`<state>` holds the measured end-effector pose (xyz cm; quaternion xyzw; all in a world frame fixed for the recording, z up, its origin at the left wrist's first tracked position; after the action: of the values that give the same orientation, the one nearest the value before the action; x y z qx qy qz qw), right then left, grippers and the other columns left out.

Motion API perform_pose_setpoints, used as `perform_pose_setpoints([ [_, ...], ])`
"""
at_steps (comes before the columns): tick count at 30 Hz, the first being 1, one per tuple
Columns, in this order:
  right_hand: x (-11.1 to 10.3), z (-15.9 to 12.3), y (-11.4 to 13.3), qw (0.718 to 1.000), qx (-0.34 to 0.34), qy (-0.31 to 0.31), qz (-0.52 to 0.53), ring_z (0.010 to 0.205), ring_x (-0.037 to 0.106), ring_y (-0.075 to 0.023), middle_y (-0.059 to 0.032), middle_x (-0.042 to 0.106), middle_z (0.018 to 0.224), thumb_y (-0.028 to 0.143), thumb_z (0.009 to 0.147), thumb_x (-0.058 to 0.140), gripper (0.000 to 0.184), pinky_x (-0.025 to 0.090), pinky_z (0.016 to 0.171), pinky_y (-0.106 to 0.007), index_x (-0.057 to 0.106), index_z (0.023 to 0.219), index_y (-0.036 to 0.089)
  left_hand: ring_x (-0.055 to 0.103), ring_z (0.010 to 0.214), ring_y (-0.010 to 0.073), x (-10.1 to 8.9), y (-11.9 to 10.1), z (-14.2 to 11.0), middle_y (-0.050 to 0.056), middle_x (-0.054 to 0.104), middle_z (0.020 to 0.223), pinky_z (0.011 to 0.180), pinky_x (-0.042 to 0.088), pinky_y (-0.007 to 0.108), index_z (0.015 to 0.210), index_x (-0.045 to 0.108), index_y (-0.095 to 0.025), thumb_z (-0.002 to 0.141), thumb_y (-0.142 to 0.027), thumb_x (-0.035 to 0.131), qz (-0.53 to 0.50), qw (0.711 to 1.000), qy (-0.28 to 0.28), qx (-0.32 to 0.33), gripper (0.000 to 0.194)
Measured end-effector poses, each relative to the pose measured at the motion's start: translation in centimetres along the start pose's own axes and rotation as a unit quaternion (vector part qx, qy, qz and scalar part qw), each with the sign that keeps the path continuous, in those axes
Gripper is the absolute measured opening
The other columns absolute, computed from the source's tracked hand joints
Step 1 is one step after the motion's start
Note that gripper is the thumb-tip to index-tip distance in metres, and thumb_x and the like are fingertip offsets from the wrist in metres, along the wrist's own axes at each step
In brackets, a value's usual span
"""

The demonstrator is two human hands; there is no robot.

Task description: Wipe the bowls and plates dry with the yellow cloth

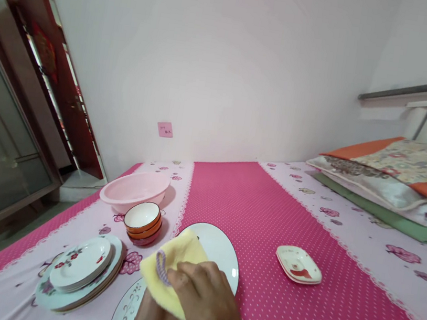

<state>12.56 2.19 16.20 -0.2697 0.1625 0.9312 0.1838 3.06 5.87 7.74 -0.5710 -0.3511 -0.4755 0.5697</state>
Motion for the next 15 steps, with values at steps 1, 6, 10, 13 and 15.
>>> perform_pose_setpoints([
  [1, -0.2, 0.0, -0.2, 1.000, 0.005, -0.016, -0.023, 0.104, 0.066, -0.0227, -0.0086, 0.073, 0.120, 0.007, 0.101, 0.052, 0.033, 0.054, 0.088, -0.034, 0.062, 0.130, 0.018, 0.074, 0.112, 0.0237, 0.3, 0.3, 0.1, 0.011, 0.082, 0.106, 0.110, 0.052, 0.034, 0.100, 0.085, -0.020, 0.103, -0.034, 0.053, -0.011, 1.000, 0.002, -0.002, 0.035],
  [6, -1.3, -0.4, -2.2, 0.989, 0.055, -0.078, -0.117, 0.103, 0.065, -0.0243, -0.0081, 0.074, 0.115, -0.002, 0.089, 0.047, 0.047, 0.052, 0.088, -0.037, 0.065, 0.127, 0.019, 0.058, 0.140, 0.0280, 1.6, 1.3, 0.4, 0.012, 0.074, 0.136, 0.125, 0.034, 0.041, 0.124, 0.079, -0.019, 0.106, -0.042, 0.047, -0.013, 1.000, 0.018, -0.021, 0.044],
  [10, -1.8, -1.5, -4.3, 0.980, 0.095, -0.070, -0.163, 0.102, 0.066, -0.0255, -0.0071, 0.074, 0.114, -0.003, 0.082, 0.047, 0.052, 0.051, 0.087, -0.040, 0.066, 0.124, 0.021, 0.049, 0.148, 0.0326, 1.8, 1.0, 0.1, 0.013, 0.064, 0.149, 0.127, 0.030, 0.048, 0.135, 0.073, -0.019, 0.104, -0.053, 0.048, 0.021, 0.998, 0.035, -0.049, 0.052],
  [13, -2.0, -2.0, -5.1, 0.979, 0.108, -0.048, -0.166, 0.095, 0.068, -0.0254, -0.0052, 0.076, 0.109, -0.003, 0.080, 0.046, 0.052, 0.051, 0.083, -0.041, 0.067, 0.119, 0.024, 0.048, 0.149, 0.0334, 1.4, -0.1, -0.1, 0.013, 0.064, 0.149, 0.127, 0.030, 0.050, 0.134, 0.073, -0.020, 0.104, -0.055, 0.048, 0.028, 0.998, 0.028, -0.046, 0.053],
  [15, -2.1, -2.0, -5.0, 0.981, 0.099, -0.033, -0.162, 0.087, 0.070, -0.0248, -0.0036, 0.078, 0.103, -0.002, 0.082, 0.046, 0.049, 0.051, 0.073, -0.039, 0.068, 0.115, 0.025, 0.049, 0.148, 0.0338, 1.1, -0.9, -0.1, 0.013, 0.064, 0.149, 0.126, 0.030, 0.051, 0.134, 0.073, -0.021, 0.104, -0.057, 0.046, 0.032, 0.999, 0.029, -0.033, 0.054],
])
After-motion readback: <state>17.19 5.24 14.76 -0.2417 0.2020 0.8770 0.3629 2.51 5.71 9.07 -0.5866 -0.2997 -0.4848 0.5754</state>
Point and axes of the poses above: each hand's wrist, its own z-axis towards the middle knuckle, its own x-axis out of the palm, y = z × x, the point moved 5 cm from there along z, towards the middle knuckle
